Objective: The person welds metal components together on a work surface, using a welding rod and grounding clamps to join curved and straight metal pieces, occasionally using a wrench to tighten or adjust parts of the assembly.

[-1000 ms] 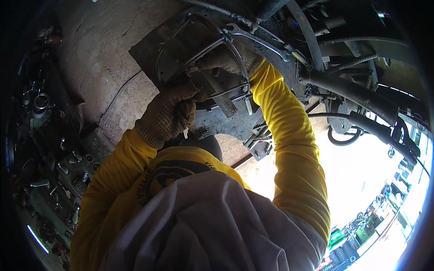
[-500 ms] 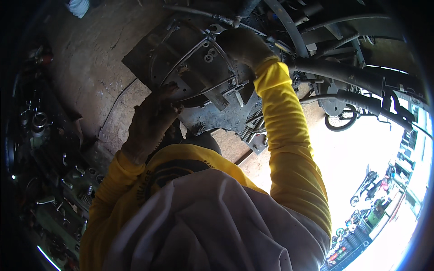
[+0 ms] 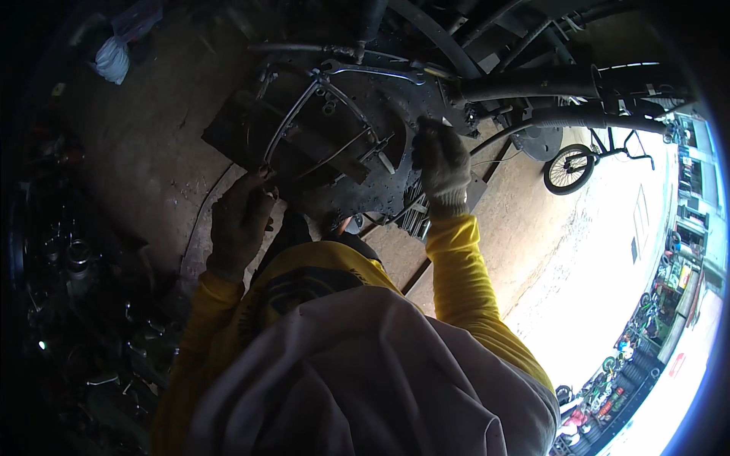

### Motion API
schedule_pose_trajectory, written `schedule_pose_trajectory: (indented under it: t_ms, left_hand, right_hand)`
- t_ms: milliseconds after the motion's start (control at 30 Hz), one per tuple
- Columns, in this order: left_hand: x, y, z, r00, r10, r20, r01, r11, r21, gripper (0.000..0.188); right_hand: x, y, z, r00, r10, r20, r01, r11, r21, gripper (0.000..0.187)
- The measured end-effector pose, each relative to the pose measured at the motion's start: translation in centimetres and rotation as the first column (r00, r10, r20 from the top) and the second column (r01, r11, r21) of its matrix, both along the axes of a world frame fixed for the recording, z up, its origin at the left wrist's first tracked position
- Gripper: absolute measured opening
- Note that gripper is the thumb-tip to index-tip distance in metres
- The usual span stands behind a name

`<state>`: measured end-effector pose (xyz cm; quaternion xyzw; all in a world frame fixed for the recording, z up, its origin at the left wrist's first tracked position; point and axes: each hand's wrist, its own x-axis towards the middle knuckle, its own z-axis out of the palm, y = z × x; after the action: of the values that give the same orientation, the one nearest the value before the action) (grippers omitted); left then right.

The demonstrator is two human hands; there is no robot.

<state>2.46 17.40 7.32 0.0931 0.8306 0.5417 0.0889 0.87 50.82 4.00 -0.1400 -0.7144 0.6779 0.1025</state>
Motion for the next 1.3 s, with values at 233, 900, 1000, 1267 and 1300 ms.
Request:
schedule_pose_trajectory:
  t_ms: [233,900,1000,1267,1300]
  left_hand:
    - [0.0,1.1,0.1,0.971,-0.139,-0.192,0.12,0.987,-0.108,0.032]
    - [-0.9,3.9,2.5,0.694,-0.701,0.163,0.692,0.713,0.117,0.018]
    - [-2.8,3.0,1.5,0.673,-0.739,0.03,0.731,0.671,0.124,0.015]
    - [-8.1,-1.9,1.4,0.533,-0.846,-0.028,0.845,0.533,-0.041,0.017]
    - [-8.4,-2.3,1.2,0.516,-0.856,-0.017,0.856,0.516,-0.025,0.017]
  right_hand:
    - [9.3,-1.8,-3.6,0.949,0.257,0.182,-0.304,0.899,0.314,0.018]
    - [10.2,-9.7,0.7,0.93,0.35,0.113,-0.295,0.525,0.799,0.032]
    - [9.9,-11.1,2.3,0.934,0.308,0.184,-0.321,0.49,0.81,0.03]
    - [7.3,-18.0,2.7,0.917,0.253,0.309,-0.393,0.429,0.814,0.026]
    - [7.2,-18.8,2.9,0.915,0.235,0.327,-0.4,0.438,0.805,0.026]
